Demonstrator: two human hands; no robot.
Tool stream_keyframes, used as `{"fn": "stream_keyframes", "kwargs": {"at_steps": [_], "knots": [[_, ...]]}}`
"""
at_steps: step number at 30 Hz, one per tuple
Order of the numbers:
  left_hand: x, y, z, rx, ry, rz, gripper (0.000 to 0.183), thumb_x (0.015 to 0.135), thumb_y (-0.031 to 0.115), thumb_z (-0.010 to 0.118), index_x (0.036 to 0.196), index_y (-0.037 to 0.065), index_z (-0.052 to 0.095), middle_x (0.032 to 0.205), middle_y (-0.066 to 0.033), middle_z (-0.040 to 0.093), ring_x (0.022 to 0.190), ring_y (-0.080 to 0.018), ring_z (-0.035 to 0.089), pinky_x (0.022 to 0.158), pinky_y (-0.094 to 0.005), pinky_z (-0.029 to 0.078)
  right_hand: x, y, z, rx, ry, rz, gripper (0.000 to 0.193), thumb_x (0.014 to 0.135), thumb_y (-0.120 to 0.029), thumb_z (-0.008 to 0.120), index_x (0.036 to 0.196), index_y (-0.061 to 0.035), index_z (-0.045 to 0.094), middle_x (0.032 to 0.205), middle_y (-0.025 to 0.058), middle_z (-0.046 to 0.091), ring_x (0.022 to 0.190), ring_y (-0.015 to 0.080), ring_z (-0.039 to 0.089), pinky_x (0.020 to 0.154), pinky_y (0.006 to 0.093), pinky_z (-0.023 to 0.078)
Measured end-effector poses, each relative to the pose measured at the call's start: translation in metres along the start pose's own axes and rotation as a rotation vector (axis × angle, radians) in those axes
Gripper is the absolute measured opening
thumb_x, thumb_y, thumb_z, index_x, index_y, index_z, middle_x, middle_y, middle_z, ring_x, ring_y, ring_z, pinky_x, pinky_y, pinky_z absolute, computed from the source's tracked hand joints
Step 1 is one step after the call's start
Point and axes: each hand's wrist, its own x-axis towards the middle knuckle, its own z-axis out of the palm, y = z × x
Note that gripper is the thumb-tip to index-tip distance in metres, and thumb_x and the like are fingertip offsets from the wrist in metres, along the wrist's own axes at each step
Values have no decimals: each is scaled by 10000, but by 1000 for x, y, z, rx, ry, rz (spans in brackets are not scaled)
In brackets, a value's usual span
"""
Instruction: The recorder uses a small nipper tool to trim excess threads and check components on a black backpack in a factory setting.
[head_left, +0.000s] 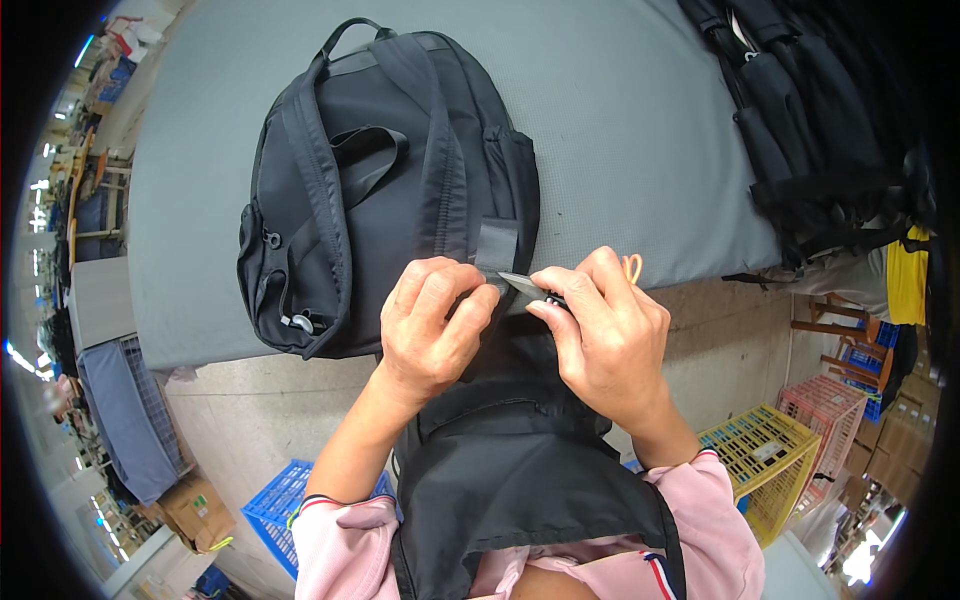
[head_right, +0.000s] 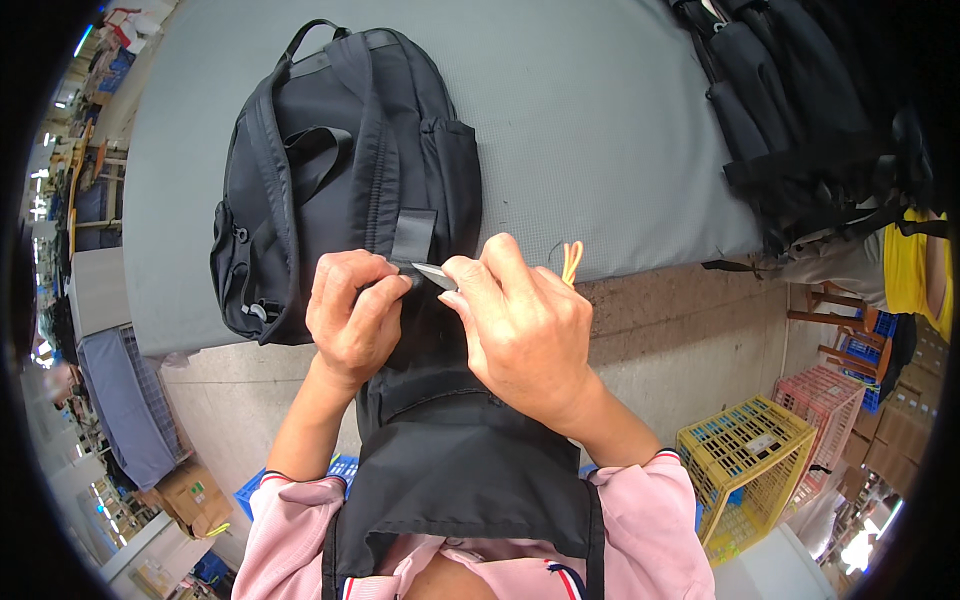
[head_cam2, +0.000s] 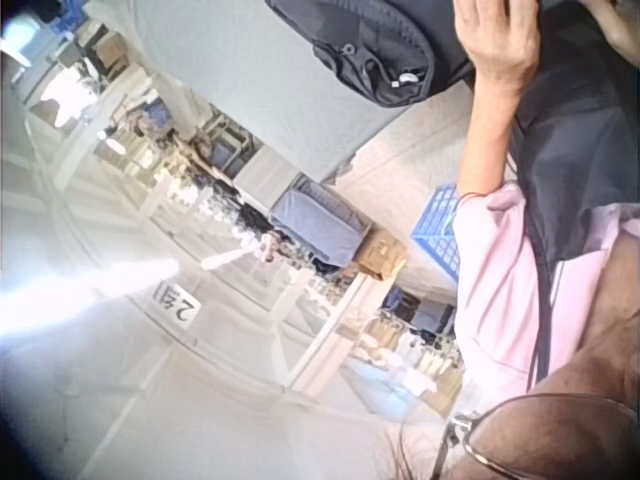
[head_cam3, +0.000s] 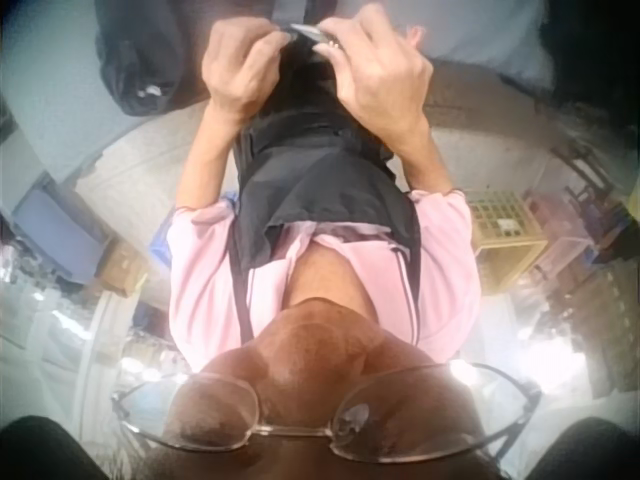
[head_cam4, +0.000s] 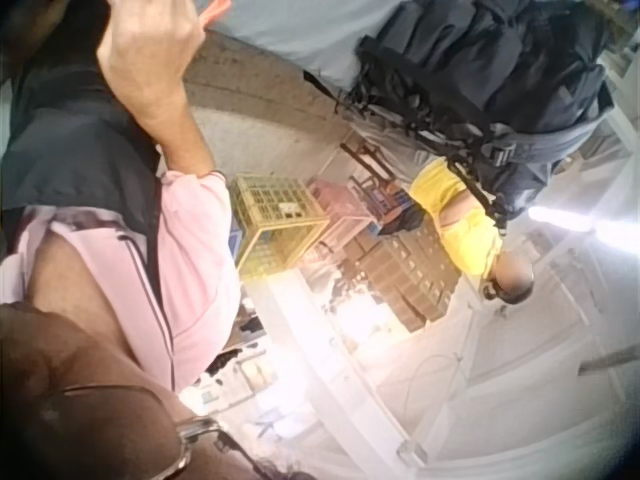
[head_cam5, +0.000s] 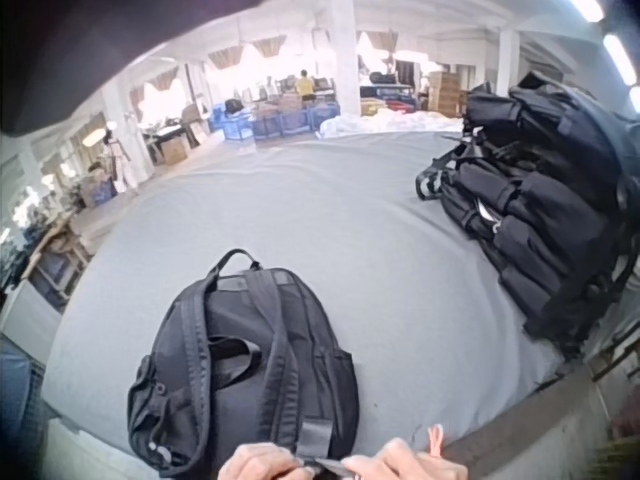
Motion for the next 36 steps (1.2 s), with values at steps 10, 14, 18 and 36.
{"fn": "stream_keyframes", "kwargs": {"at_steps": [10, 14, 18, 36], "knots": [[3, -2, -10, -69, 30, -59, 170, 592, -45, 654, 745, 15, 613, 767, -93, 577, 664, -238, 573, 554, -325, 477, 4, 7, 20, 357, 116, 106, 180, 718, -19, 725, 873, -50, 640, 770, 64, 528, 587, 214, 538, 547, 302, 431], [9, 2, -10, -180, 83, -216, 277, 549, -106, 662, 779, 29, 587, 789, -87, 602, 692, -245, 600, 591, -330, 495, 0, 4, 17, 651, 129, 307, 207, 716, 43, 693, 902, -2, 612, 827, 53, 488, 677, 127, 493, 585, 240, 411], [12, 10, -13, -397, 140, -503, 203, 649, -73, 673, 787, 7, 547, 775, -107, 588, 695, -269, 595, 610, -339, 483, 6, 2, 35, 756, 147, 236, 167, 748, 38, 675, 894, 3, 603, 843, 42, 463, 701, 111, 501, 619, 224, 428], [9, 4, -16, -1087, 152, -1006, 120, 859, 21, 638, 924, -15, 543, 826, -42, 619, 766, -90, 620, 680, -230, 504, 22, -5, 39, 616, 190, 166, 118, 795, -11, 669, 884, 7, 594, 857, 43, 455, 724, 118, 495, 637, 225, 424]]}}
